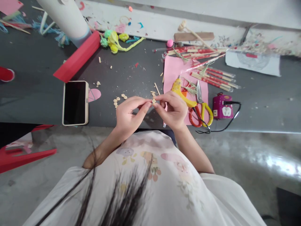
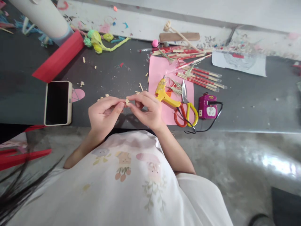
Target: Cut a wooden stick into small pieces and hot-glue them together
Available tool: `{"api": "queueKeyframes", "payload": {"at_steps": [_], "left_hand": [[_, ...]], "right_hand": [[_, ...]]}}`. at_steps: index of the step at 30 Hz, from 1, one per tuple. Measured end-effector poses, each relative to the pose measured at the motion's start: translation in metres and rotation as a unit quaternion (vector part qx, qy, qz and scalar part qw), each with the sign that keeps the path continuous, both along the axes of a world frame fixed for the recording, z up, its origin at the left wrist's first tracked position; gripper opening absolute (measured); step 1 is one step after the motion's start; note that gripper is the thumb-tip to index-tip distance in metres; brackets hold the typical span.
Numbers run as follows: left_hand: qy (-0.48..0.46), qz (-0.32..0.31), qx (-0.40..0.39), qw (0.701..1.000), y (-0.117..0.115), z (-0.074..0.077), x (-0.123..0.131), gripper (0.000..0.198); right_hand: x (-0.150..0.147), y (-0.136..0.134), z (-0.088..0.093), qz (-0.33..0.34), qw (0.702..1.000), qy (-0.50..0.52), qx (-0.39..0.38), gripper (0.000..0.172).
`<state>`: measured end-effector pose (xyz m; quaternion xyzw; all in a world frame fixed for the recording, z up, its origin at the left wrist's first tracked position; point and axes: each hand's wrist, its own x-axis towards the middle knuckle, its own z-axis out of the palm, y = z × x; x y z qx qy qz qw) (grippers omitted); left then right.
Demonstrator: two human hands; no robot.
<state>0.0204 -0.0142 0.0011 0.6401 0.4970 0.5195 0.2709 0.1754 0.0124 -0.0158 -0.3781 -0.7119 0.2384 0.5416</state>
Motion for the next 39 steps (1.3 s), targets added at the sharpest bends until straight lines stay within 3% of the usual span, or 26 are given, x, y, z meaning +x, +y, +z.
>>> {"api": "queueKeyframes", "payload": {"at_steps": [10, 19, 25, 32, 39], "left_hand": [[0.021, 0.005, 0.035, 0.999, -0.001, 0.001, -0.001, 0.008], [-0.094, -0.023, -0.162, 0.982, -0.003, 0.008, -0.003, 0.012], [-0.138, -0.045, -0.253, 0.956, -0.001, -0.003, -0.011, 0.016], [-0.179, -0.056, -0.327, 0.926, -0.003, -0.014, -0.013, 0.018], [-0.200, -0.061, -0.344, 0.915, -0.001, -0.024, -0.014, 0.020]], "right_hand": [[0.000, -0.002, 0.000, 0.003, 0.999, -0.030, -0.010, 0.010], [0.004, -0.003, -0.001, 0.019, 0.998, -0.056, -0.025, 0.011], [0.006, -0.009, -0.004, 0.041, 0.995, -0.082, -0.042, 0.011], [0.005, -0.017, -0.012, 0.057, 0.993, -0.087, -0.058, 0.013], [0.015, -0.017, -0.013, 0.043, 0.989, -0.116, -0.079, 0.019]]}}
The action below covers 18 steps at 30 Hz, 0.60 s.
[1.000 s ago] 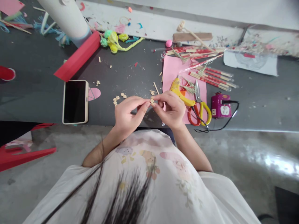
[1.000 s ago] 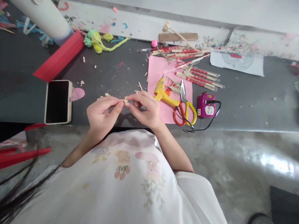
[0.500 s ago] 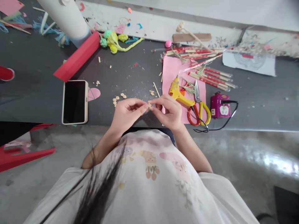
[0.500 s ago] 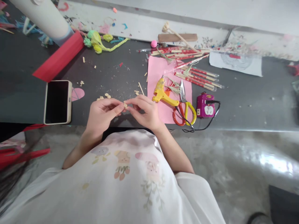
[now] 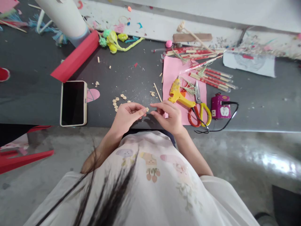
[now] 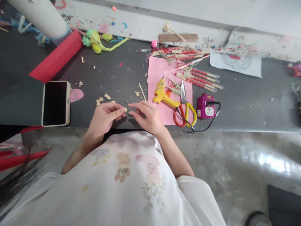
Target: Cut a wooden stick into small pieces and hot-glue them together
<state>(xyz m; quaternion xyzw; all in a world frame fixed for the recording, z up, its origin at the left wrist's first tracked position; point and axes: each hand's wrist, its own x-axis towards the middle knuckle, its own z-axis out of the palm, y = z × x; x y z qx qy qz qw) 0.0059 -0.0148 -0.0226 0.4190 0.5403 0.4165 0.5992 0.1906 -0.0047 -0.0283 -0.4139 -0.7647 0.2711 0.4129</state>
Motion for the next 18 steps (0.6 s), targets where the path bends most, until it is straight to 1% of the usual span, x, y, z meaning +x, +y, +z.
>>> {"api": "queueKeyframes", "payload": {"at_steps": [2, 6, 8, 10, 14, 18], "left_hand": [[-0.002, 0.010, -0.003, 1.000, 0.001, -0.002, -0.001, 0.020], [-0.011, 0.030, -0.003, 0.999, 0.004, -0.008, -0.004, 0.020], [-0.008, 0.032, 0.003, 0.999, 0.005, -0.010, -0.005, 0.021], [-0.002, 0.031, 0.012, 0.999, 0.006, -0.011, -0.005, 0.022], [0.008, 0.032, 0.025, 0.999, 0.007, -0.012, -0.006, 0.021], [0.018, 0.029, 0.030, 0.999, 0.008, -0.010, -0.006, 0.021]], "right_hand": [[0.010, 0.003, 0.002, -0.028, 0.999, -0.018, -0.004, 0.018], [0.037, 0.011, 0.008, -0.099, 0.991, -0.092, -0.023, 0.016], [0.052, 0.014, 0.010, -0.134, 0.980, -0.143, -0.028, 0.017], [0.064, 0.016, 0.013, -0.167, 0.964, -0.203, -0.049, 0.020], [0.079, 0.017, 0.015, -0.182, 0.939, -0.285, -0.071, 0.027], [0.084, 0.018, 0.014, -0.183, 0.921, -0.335, -0.081, 0.030]]}}
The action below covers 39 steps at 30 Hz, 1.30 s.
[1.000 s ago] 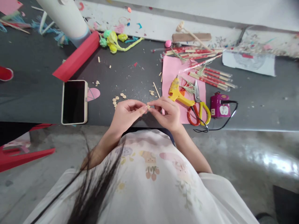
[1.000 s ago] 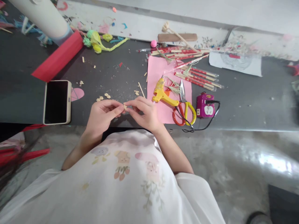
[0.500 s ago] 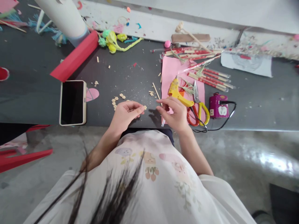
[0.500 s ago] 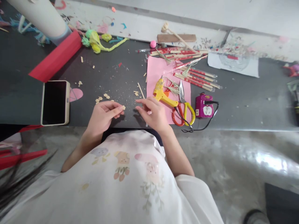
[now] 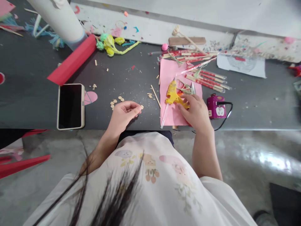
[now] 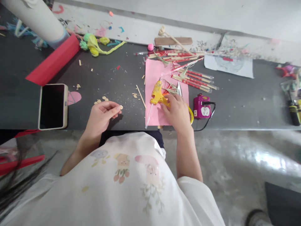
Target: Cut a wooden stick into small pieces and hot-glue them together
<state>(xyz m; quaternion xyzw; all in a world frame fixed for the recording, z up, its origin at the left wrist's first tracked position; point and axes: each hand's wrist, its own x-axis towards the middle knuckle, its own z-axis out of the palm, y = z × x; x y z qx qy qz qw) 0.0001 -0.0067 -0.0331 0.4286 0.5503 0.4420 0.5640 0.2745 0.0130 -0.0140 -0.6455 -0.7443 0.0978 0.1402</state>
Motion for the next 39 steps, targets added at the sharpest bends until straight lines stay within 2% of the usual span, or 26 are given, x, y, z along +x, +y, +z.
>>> {"api": "queueKeyframes", "payload": {"at_steps": [13, 25, 39], "left_hand": [[0.021, -0.007, 0.008, 1.000, 0.000, 0.000, -0.002, 0.020], [0.040, -0.028, -0.016, 0.999, -0.003, 0.007, 0.000, 0.020], [0.042, -0.070, -0.059, 0.995, -0.008, 0.015, 0.002, 0.022]], "right_hand": [[-0.001, 0.001, -0.005, -0.013, 1.000, -0.017, -0.010, 0.027], [-0.002, 0.003, -0.007, -0.029, 1.000, 0.005, -0.010, 0.024], [0.003, 0.003, -0.014, -0.018, 1.000, -0.001, -0.004, 0.025]]}}
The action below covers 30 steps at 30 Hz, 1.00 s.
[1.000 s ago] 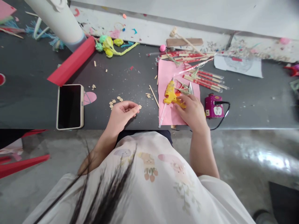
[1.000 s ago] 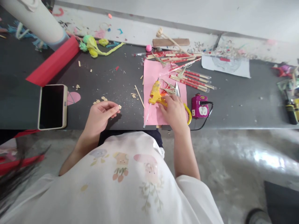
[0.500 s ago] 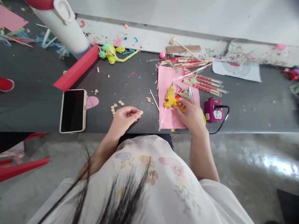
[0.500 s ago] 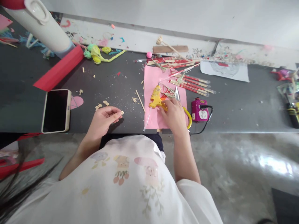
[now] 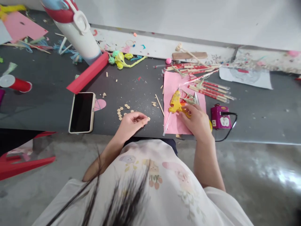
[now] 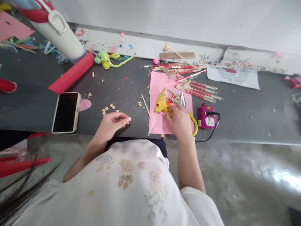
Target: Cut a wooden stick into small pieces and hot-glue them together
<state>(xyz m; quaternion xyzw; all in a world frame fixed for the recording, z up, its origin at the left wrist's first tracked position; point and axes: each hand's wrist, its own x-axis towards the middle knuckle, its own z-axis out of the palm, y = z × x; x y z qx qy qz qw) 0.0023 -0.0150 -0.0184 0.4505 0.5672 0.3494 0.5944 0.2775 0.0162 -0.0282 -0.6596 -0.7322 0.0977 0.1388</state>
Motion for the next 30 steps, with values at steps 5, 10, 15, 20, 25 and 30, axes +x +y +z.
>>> {"api": "queueKeyframes", "payload": {"at_steps": [5, 10, 15, 20, 25, 30], "left_hand": [[0.012, -0.013, -0.002, 1.000, 0.0000, 0.0049, 0.0012, 0.022], [0.008, -0.016, -0.003, 1.000, 0.0001, 0.0048, 0.0015, 0.022], [0.011, -0.022, 0.006, 1.000, -0.0006, 0.0026, 0.0011, 0.023], [0.012, -0.019, 0.006, 1.000, -0.0023, 0.0040, 0.0000, 0.022], [0.010, -0.014, 0.011, 1.000, -0.0039, 0.0024, -0.0018, 0.023], [0.012, -0.009, 0.013, 1.000, -0.0045, 0.0003, -0.0045, 0.023]], "right_hand": [[-0.0006, 0.0003, 0.0006, -0.003, 1.000, 0.000, 0.003, 0.024], [-0.0006, 0.0004, 0.0003, -0.003, 1.000, -0.011, -0.001, 0.026], [-0.0014, -0.0006, 0.0006, -0.005, 1.000, -0.019, -0.004, 0.027], [-0.0021, -0.0017, 0.0021, -0.010, 1.000, -0.017, -0.013, 0.029], [-0.0037, -0.0020, 0.0027, -0.010, 1.000, -0.020, -0.015, 0.030], [-0.0048, -0.0026, 0.0035, -0.007, 1.000, -0.025, -0.015, 0.030]]}}
